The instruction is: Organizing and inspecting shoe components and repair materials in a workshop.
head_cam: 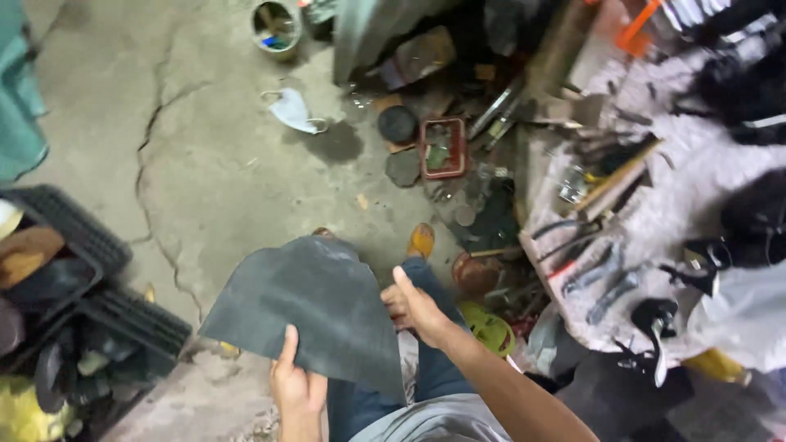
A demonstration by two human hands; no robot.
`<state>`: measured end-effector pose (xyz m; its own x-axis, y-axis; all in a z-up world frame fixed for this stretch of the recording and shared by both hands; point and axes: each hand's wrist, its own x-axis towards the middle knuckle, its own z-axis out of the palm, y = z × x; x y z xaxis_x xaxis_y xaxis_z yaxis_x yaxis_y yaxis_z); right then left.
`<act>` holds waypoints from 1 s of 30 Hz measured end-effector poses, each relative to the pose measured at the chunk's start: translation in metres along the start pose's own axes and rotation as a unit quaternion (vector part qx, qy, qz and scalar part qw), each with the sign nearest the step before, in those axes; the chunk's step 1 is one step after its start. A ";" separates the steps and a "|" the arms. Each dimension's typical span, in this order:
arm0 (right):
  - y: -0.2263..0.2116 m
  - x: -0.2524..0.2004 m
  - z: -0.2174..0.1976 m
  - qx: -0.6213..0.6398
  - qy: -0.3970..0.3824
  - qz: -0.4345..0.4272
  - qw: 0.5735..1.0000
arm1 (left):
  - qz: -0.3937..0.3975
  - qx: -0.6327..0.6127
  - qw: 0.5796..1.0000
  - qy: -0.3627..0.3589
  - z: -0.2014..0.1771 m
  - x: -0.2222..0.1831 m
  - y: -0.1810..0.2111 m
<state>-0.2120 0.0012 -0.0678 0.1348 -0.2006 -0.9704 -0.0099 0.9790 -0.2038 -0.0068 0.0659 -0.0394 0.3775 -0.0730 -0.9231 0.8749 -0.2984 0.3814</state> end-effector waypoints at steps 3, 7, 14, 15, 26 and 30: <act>-0.003 -0.012 -0.006 0.103 -0.106 0.080 0.986 | -0.002 0.054 0.998 -0.018 0.005 -0.009 -0.010; -0.003 -0.013 -0.018 0.265 -0.054 0.049 0.962 | -0.033 0.233 0.972 0.022 0.022 -0.038 -0.009; -0.028 -0.018 -0.053 0.317 0.054 0.050 0.945 | -0.041 0.492 0.864 0.093 -0.002 -0.015 -0.001; -0.028 -0.017 -0.060 0.330 0.033 0.020 0.943 | -0.029 0.511 0.854 0.092 -0.003 -0.013 -0.001; -0.032 -0.018 -0.087 0.370 0.005 -0.100 0.923 | -0.021 0.479 0.875 0.075 -0.024 0.015 -0.013; -0.028 -0.014 -0.093 0.382 0.013 -0.116 0.917 | 0.001 0.444 0.895 0.050 -0.007 0.000 -0.018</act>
